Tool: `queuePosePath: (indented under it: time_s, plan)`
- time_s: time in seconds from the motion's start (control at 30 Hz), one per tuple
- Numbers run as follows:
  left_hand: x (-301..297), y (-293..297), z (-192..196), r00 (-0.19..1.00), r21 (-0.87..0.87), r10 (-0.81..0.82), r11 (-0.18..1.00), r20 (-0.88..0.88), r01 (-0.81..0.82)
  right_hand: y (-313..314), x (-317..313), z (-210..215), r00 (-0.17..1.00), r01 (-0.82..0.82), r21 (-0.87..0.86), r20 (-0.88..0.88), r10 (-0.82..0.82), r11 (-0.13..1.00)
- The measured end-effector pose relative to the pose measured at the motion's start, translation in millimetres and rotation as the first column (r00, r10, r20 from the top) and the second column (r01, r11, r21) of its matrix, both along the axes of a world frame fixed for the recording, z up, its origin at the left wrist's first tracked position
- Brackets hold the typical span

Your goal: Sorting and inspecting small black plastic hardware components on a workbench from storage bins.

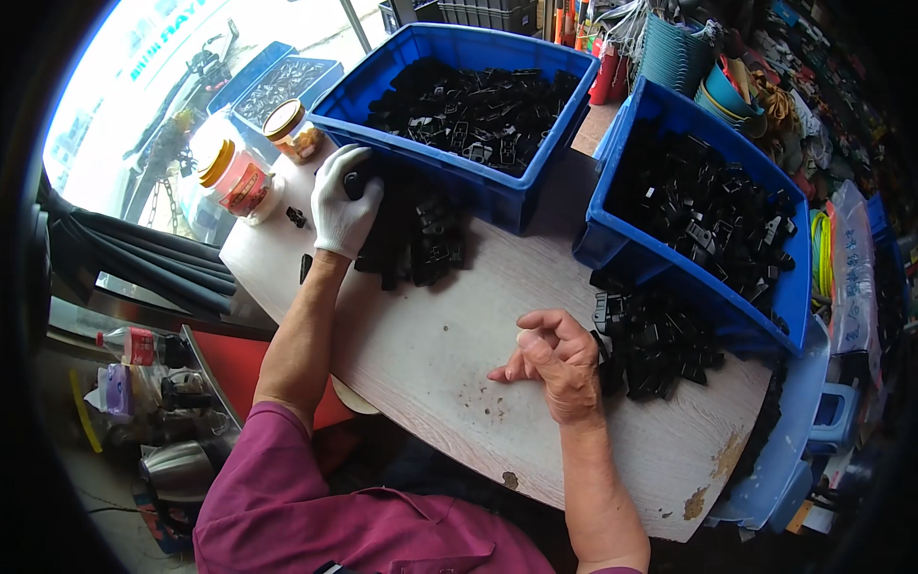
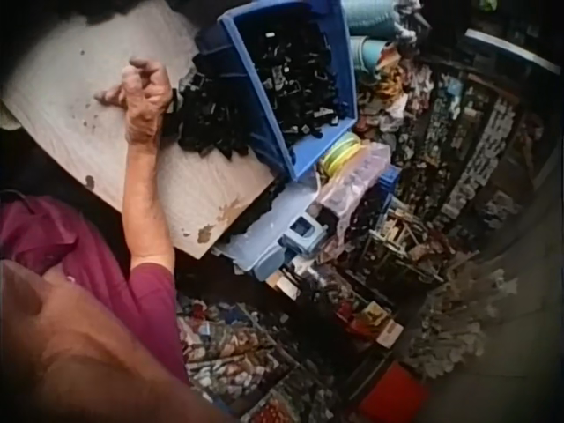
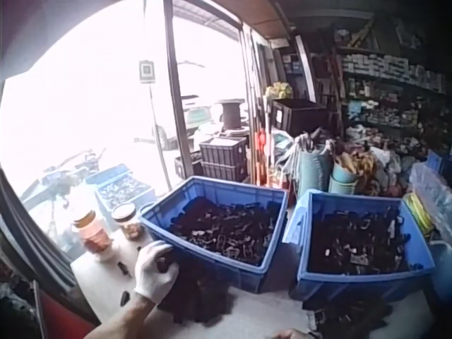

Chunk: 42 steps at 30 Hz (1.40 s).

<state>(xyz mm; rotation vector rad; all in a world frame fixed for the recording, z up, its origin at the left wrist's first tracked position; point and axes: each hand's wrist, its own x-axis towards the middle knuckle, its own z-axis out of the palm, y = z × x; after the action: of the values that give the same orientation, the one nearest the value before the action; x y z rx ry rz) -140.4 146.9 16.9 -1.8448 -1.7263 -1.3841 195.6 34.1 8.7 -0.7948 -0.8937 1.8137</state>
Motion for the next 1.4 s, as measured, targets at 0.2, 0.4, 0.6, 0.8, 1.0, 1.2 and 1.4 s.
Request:
queuePosePath:
  time_s: [0.2, 0.4, 0.6, 0.8, 1.0, 1.2, 1.4]
  plan:
    - [0, -17, 14, 0.998, -0.087, -0.001, 0.996, -0.068, -0.005, 0, -2, -1, 1.0, -0.007, -0.003, -0.018, 0.007, 1.0]
    - [-53, -99, 41, 0.978, -0.171, 0.131, 0.98, 0.163, -0.102, 0, 5, -1, 0.999, 0.039, 0.021, 0.025, -0.039, 0.999]
    - [-75, -127, -29, 0.968, -0.373, 0.252, 0.898, -0.001, -0.235, 3, -2, -4, 0.995, 0.032, 0.065, 0.09, -0.037, 0.997]
    - [-35, -75, -36, 0.958, -0.23, 0.279, 0.938, 0.061, -0.258, 0, -4, -5, 0.996, 0.031, 0.061, 0.085, -0.036, 0.998]
    - [-7, -96, -11, 0.945, -0.2, 0.062, 0.98, 0.32, 0.003, 1, 1, -4, 0.997, 0.027, 0.037, 0.078, -0.03, 0.999]
    - [43, -139, 6, 0.963, -0.307, -0.228, 0.935, -0.145, 0.176, 3, 0, -2, 0.998, 0.013, 0.035, 0.064, -0.015, 0.999]
    - [79, -111, 6, 0.904, -0.421, -0.211, 0.906, -0.373, 0.038, 3, -2, -1, 1.0, 0.003, 0.001, 0.003, -0.003, 1.0]
